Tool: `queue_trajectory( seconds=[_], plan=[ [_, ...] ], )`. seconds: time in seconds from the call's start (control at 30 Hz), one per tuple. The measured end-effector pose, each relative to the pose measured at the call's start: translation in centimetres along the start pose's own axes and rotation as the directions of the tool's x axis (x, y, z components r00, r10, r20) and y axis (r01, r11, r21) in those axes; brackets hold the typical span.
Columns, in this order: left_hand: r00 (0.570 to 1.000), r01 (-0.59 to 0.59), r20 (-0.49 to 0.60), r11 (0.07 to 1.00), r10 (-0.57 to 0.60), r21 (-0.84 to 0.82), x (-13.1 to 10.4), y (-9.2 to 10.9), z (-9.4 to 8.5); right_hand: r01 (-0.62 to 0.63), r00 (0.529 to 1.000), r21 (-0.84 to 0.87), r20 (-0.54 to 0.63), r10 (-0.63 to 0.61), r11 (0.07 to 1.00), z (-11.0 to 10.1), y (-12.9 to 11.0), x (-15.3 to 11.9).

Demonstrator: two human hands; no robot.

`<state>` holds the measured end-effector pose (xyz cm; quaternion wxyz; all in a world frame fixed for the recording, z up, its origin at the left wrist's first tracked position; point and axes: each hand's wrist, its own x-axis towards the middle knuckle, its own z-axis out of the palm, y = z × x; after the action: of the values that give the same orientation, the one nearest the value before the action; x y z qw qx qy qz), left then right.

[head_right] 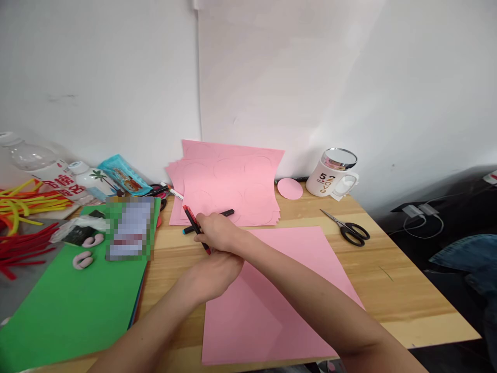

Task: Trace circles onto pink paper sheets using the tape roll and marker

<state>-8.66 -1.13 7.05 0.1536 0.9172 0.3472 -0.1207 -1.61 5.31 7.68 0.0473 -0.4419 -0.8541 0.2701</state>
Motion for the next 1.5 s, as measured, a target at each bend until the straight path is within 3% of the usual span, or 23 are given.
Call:
queue_trajectory(
  seconds=[0.1, 0.27, 0.53, 0.67, 0.77, 0.9, 1.1, 1.17, 1.3, 1.5],
  plan=[
    [0.996, 0.039, 0.076, 0.995, -0.047, 0.094, 0.0, 0.3, -0.8, -0.028, 0.998, -0.041, -0.059, 0.026, 0.999, 0.2, 0.4, 0.5],
    [0.993, 0.044, 0.102, 0.989, -0.059, 0.145, 0.0, 0.6, -1.3, -0.108, 0.979, -0.031, -0.176, 0.101, 0.994, 0.5, 1.7, 1.0],
    [0.997, 0.075, 0.021, 0.977, -0.08, 0.198, 0.0, 0.5, -0.7, -0.259, 0.913, 0.018, -0.32, 0.251, 0.966, -0.1, 4.0, 0.5],
    [0.998, 0.063, -0.033, 0.974, -0.057, 0.22, 0.2, 0.3, -0.3, -0.282, 0.893, 0.01, -0.364, 0.266, 0.959, -0.6, 5.1, -0.6],
    [0.998, 0.038, -0.051, 0.976, -0.028, 0.217, 0.3, 0.1, -0.1, -0.268, 0.862, 0.071, -0.429, 0.272, 0.961, -1.0, 6.2, -2.2],
    [0.999, 0.023, -0.047, 0.984, -0.015, 0.176, 0.3, 0.0, -0.3, -0.224, 0.776, 0.366, -0.493, 0.393, 0.903, -1.5, 8.5, -6.0],
    [0.999, 0.019, 0.033, 0.999, -0.02, 0.03, -0.2, -0.2, -1.1, -0.359, 0.588, 0.538, -0.505, 0.632, 0.763, -1.3, 13.5, -14.3],
    [0.999, 0.014, 0.034, 1.0, -0.014, -0.003, -0.2, -0.4, -1.0, -0.36, 0.555, 0.606, -0.472, 0.685, 0.709, -0.9, 14.6, -16.8],
    [0.999, 0.004, -0.04, 1.0, -0.005, -0.026, -0.2, -0.5, -0.2, -0.324, 0.533, 0.692, -0.43, 0.729, 0.645, -0.1, 15.0, -19.2],
    [0.993, 0.076, -0.082, 0.993, -0.084, -0.092, -1.5, -0.7, 0.2, -0.295, 0.576, 0.701, -0.412, 0.706, 0.65, 0.1, 13.5, -18.2]
  ],
)
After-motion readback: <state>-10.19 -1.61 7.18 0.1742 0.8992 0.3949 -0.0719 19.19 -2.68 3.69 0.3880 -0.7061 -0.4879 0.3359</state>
